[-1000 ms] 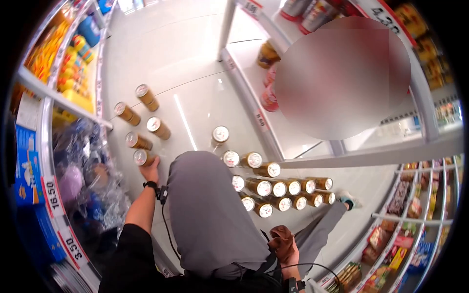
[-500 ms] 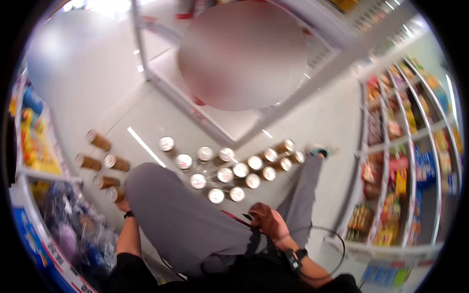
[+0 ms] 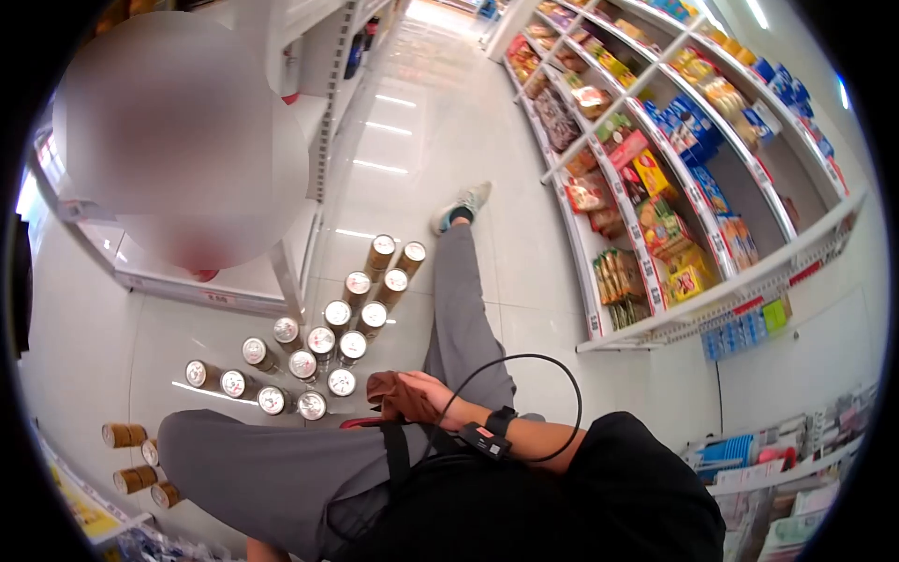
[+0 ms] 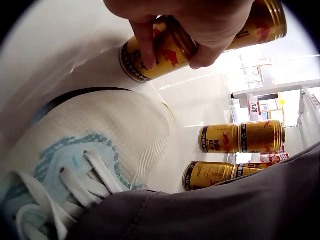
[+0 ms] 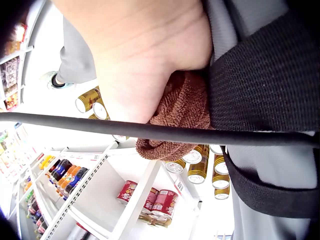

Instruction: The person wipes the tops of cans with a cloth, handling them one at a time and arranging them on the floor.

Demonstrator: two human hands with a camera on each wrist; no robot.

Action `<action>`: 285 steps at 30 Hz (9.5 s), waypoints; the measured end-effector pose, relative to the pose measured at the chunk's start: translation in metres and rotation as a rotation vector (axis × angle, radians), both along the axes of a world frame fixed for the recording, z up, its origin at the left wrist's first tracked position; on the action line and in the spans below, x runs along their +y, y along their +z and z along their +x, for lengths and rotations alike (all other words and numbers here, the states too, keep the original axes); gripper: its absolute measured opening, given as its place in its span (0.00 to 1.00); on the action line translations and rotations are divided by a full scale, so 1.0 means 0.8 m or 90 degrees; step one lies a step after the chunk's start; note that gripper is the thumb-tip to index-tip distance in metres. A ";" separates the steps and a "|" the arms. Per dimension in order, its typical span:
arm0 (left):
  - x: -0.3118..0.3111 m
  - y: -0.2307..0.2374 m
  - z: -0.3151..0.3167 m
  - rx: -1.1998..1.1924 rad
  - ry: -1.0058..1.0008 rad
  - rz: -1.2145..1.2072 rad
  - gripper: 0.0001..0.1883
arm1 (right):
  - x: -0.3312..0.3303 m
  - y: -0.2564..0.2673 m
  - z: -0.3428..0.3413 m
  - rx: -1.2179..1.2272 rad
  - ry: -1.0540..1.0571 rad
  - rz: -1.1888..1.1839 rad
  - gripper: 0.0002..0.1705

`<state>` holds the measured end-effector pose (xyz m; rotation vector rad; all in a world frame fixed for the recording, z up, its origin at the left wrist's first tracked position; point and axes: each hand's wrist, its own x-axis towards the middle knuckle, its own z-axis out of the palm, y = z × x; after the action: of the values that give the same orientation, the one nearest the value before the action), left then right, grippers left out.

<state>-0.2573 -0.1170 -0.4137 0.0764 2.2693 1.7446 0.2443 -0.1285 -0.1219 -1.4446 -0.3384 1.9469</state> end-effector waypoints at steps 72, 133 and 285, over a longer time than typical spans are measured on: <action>0.080 0.526 0.333 0.232 -0.881 0.102 0.40 | 0.180 0.191 -0.069 -0.436 0.362 1.101 0.07; 0.091 0.459 0.298 0.165 -0.729 0.136 0.38 | 0.206 0.185 -0.118 -0.503 0.228 0.984 0.09; 0.033 0.065 0.038 -0.049 -0.241 -0.665 0.45 | 0.114 0.118 -0.127 -0.402 0.790 1.057 0.04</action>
<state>-0.2273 -0.0907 -0.3615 0.1964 2.5777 0.2682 0.1428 -0.0374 -0.0276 -0.4567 -2.7292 0.8505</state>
